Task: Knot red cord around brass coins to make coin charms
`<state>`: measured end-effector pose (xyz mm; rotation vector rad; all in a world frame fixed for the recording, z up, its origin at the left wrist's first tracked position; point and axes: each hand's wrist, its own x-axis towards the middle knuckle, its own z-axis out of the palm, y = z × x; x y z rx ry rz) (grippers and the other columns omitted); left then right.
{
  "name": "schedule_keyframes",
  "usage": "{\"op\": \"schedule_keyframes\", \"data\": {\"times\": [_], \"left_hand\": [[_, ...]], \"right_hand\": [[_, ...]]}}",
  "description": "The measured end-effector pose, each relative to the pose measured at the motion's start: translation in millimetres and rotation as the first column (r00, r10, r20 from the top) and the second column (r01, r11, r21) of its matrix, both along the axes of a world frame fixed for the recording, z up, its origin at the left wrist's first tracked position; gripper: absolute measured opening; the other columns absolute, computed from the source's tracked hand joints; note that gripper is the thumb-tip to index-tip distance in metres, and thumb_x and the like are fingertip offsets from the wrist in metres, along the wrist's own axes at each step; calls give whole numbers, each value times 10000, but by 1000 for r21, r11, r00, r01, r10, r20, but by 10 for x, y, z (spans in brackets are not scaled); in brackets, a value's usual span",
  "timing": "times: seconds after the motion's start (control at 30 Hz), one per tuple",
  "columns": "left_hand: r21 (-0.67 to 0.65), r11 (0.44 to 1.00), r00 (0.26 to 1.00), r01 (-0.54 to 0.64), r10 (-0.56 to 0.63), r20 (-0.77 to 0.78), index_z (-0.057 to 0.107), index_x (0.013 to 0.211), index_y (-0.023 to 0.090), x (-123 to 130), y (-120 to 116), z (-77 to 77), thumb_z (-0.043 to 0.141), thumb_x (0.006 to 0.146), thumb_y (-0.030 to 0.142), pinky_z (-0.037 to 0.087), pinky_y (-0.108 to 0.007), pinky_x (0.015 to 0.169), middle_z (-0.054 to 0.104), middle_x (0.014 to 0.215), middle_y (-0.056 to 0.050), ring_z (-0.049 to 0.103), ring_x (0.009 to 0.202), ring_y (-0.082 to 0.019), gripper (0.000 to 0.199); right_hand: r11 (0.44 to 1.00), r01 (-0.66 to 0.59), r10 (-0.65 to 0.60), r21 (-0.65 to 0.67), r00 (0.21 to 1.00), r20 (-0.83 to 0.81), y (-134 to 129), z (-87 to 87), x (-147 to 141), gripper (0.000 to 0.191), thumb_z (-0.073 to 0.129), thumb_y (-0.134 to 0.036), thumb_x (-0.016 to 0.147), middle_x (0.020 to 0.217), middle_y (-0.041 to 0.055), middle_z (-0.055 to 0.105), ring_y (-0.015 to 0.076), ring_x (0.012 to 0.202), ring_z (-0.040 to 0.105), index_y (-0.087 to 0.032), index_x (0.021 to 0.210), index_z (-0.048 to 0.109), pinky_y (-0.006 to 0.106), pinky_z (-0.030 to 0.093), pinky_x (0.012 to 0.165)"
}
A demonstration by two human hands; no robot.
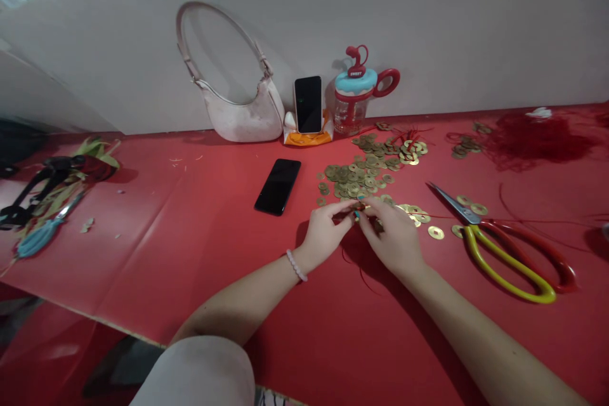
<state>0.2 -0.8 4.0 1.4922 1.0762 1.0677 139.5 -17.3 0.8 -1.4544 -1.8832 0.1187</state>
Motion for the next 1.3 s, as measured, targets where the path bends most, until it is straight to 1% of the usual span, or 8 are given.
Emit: {"op": "schedule_keyframes", "data": {"times": [0.17,0.3,0.53,0.7,0.93,1.1,1.23,1.3], "left_hand": [[-11,1000,1000,-24,24,-3,653,1054,145,-2,14,-46,564,755,110,541,-330,818,703,973,-90,663,853,-168,313],[0,1000,1000,-11,11,17,654,1047,141,-1,13,-51,559,755,106,544,-323,815,699,988,-94,662,865,-168,308],[14,1000,1000,19,-20,16,664,1017,140,5,8,-46,557,755,104,552,-322,811,712,959,-87,678,846,-170,285],[49,999,999,22,-19,-46,675,988,147,2,2,-19,559,753,108,551,-328,820,718,948,-74,679,848,-172,266],[5,1000,998,30,-29,-54,666,995,118,-5,-16,32,506,802,128,562,-311,762,718,912,-98,683,799,-172,250],[12,999,999,40,-40,-12,662,975,111,-6,-8,1,513,809,132,552,-317,784,707,948,-111,679,820,-174,224],[25,999,1000,22,-22,1,658,941,120,-3,-1,-35,523,803,131,544,-325,792,702,934,-103,671,820,-169,194],[42,999,1000,5,-5,8,650,931,125,-5,2,-39,525,804,137,539,-319,786,695,934,-102,664,820,-164,179]], "right_hand": [[995,51,-66,-86,981,-184,8,-28,7,256,527,-315,821,744,31,696,214,686,629,-222,1059,539,322,426,631],[989,53,-89,-140,959,-268,5,-31,12,258,541,-354,816,758,37,702,217,686,633,-223,1038,543,328,437,639],[992,16,-46,-125,969,-244,47,-60,50,171,532,-354,820,736,44,683,201,665,631,-212,879,605,311,443,625],[989,-13,-28,-144,960,-278,51,-46,44,171,542,-364,812,684,28,661,174,610,603,-207,819,609,284,431,582],[964,-121,-17,-235,857,-514,47,8,53,166,543,-348,799,633,12,603,143,570,565,-192,764,588,258,440,546],[942,-182,-31,-282,789,-614,67,-16,81,192,575,-372,773,615,6,581,138,558,553,-180,784,576,250,430,525],[942,-170,-47,-290,786,-616,60,-4,94,182,576,-366,772,585,-7,551,125,519,521,-185,768,591,240,412,488],[951,-144,-48,-272,804,-592,61,12,103,180,555,-359,788,612,8,582,136,544,542,-191,756,614,254,437,518]]}}
